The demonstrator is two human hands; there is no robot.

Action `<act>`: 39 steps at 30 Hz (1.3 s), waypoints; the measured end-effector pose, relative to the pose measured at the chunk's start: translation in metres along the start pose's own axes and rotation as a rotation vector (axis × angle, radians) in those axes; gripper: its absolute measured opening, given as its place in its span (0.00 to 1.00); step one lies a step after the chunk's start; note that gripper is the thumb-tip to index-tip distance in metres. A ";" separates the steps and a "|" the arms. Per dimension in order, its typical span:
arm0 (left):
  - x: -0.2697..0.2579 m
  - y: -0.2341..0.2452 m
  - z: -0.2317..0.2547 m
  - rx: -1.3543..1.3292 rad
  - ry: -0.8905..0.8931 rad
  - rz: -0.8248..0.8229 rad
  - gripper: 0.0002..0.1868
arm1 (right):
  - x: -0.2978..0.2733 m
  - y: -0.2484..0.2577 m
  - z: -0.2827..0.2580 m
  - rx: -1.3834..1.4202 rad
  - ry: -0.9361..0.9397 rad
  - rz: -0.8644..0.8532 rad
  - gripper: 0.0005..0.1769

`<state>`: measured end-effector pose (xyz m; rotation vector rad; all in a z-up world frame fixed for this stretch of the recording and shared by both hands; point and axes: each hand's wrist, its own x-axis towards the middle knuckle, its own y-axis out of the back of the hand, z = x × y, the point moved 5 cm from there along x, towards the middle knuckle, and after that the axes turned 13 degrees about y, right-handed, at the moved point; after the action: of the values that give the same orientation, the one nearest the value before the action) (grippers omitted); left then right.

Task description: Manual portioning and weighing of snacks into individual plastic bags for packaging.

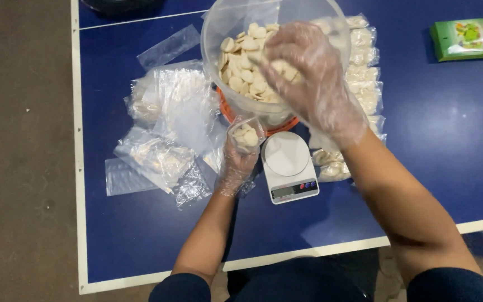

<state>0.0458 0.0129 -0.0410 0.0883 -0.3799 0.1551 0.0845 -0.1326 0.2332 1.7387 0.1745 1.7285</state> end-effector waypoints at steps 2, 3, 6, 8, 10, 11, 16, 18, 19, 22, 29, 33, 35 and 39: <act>0.000 -0.003 0.002 -0.015 -0.081 -0.039 0.33 | -0.009 -0.003 -0.021 0.034 -0.176 -0.202 0.09; -0.003 -0.002 0.003 -0.014 -0.074 -0.040 0.33 | -0.011 0.001 -0.029 0.038 -0.181 -0.204 0.09; -0.004 0.000 0.005 -0.020 -0.051 -0.040 0.33 | -0.019 -0.007 -0.043 0.094 -0.287 -0.514 0.08; -0.003 -0.001 0.007 -0.039 -0.026 -0.044 0.34 | -0.016 -0.005 -0.045 0.114 -0.257 -0.491 0.10; -0.002 -0.003 0.010 -0.051 -0.018 -0.046 0.34 | -0.005 0.003 -0.035 0.350 -0.603 -0.410 0.12; 0.001 -0.004 0.011 -0.061 -0.011 -0.046 0.34 | -0.005 0.004 -0.028 0.590 -0.943 -0.314 0.21; 0.002 -0.005 0.011 -0.071 -0.023 -0.023 0.33 | -0.020 -0.014 0.024 0.285 -0.635 -0.667 0.16; 0.004 -0.001 0.016 -0.060 0.002 -0.007 0.32 | -0.027 -0.022 0.035 0.310 -0.853 -0.916 0.20; 0.005 0.003 0.025 0.025 -0.029 0.023 0.30 | -0.030 -0.026 0.036 0.323 -0.912 -1.037 0.23; 0.009 0.003 0.033 0.094 -0.069 0.050 0.29 | -0.043 -0.041 0.038 0.343 -0.857 -1.218 0.26; 0.007 0.003 0.008 0.071 0.042 0.021 0.36 | -0.063 -0.072 0.061 0.315 -0.889 -1.278 0.23; 0.005 0.002 0.009 0.086 0.067 0.015 0.37 | -0.082 -0.082 0.075 0.269 -0.914 -1.162 0.26; 0.006 -0.002 0.007 0.060 0.109 0.007 0.39 | -0.088 -0.083 0.082 0.300 -0.868 -1.079 0.26; 0.004 0.000 0.010 0.048 0.096 -0.012 0.37 | -0.069 -0.067 0.060 0.329 -0.962 -1.074 0.20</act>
<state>0.0463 0.0121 -0.0306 0.1297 -0.2802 0.1562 0.1560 -0.1398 0.1459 1.9346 0.7927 0.0563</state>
